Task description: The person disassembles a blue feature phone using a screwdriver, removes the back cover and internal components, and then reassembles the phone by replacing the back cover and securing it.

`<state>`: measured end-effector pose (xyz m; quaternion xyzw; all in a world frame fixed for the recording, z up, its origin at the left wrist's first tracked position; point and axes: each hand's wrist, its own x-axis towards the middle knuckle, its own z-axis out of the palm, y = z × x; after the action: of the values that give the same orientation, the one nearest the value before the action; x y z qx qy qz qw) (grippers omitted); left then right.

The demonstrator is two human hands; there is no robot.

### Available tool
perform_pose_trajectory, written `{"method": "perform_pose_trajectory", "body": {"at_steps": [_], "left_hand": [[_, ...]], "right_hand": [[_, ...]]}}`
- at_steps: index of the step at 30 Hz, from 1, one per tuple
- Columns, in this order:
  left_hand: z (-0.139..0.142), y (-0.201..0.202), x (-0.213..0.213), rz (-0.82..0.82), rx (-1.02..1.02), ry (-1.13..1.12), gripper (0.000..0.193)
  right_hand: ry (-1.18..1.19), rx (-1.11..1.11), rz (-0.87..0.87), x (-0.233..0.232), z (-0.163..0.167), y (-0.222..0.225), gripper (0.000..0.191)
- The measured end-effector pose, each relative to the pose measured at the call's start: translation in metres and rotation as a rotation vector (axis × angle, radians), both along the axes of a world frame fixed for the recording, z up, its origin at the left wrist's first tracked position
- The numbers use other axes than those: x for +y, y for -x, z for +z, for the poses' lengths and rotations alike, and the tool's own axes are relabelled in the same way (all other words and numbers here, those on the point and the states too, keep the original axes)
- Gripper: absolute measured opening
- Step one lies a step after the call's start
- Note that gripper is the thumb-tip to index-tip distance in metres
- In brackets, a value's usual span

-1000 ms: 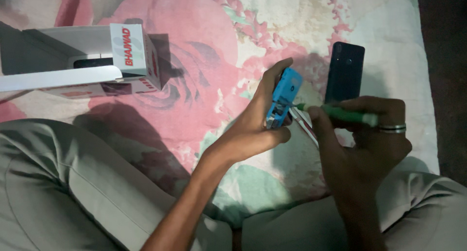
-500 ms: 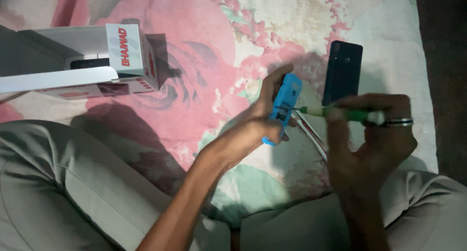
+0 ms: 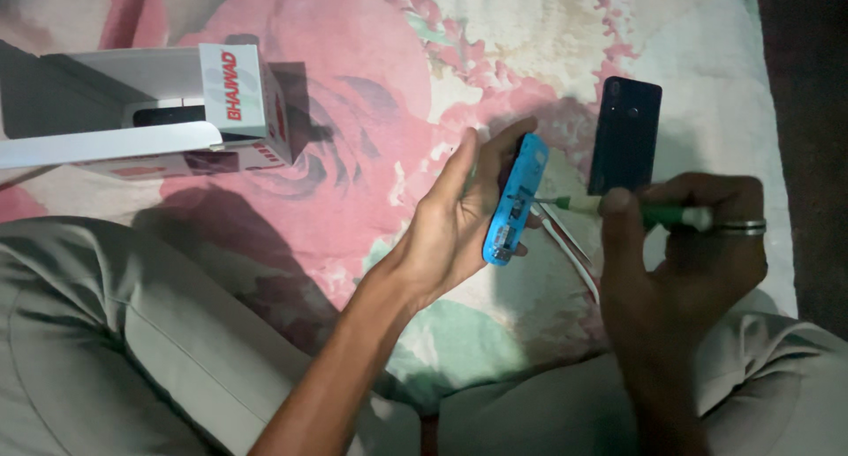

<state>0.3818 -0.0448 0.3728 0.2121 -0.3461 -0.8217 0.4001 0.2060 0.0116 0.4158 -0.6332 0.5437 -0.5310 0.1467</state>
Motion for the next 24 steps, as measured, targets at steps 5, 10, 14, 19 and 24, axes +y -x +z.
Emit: {"method": "perform_pose_trajectory", "body": {"at_steps": [5, 10, 14, 19, 24], "left_hand": [[0.0, 0.0, -0.002, 0.018, 0.011, 0.033, 0.099], [0.004, -0.001, -0.002, -0.021, -0.056, -0.027, 0.099], [0.007, -0.003, -0.001, 0.005, -0.055, 0.016, 0.1], [0.008, -0.001, -0.001, -0.002, -0.136, -0.011, 0.099], [0.006, -0.001, -0.002, 0.019, -0.142, -0.032, 0.098]], "right_hand": [[0.001, -0.061, 0.0, -0.001, 0.003, -0.005, 0.025], [-0.06, -0.066, -0.081, -0.004, 0.001, -0.004, 0.024], [-0.02, -0.029, -0.022, -0.005, -0.002, 0.002, 0.023], [-0.101, 0.028, -0.094, -0.005, -0.003, 0.004, 0.021], [-0.091, 0.011, -0.002, -0.009, 0.001, 0.002, 0.019]]}}
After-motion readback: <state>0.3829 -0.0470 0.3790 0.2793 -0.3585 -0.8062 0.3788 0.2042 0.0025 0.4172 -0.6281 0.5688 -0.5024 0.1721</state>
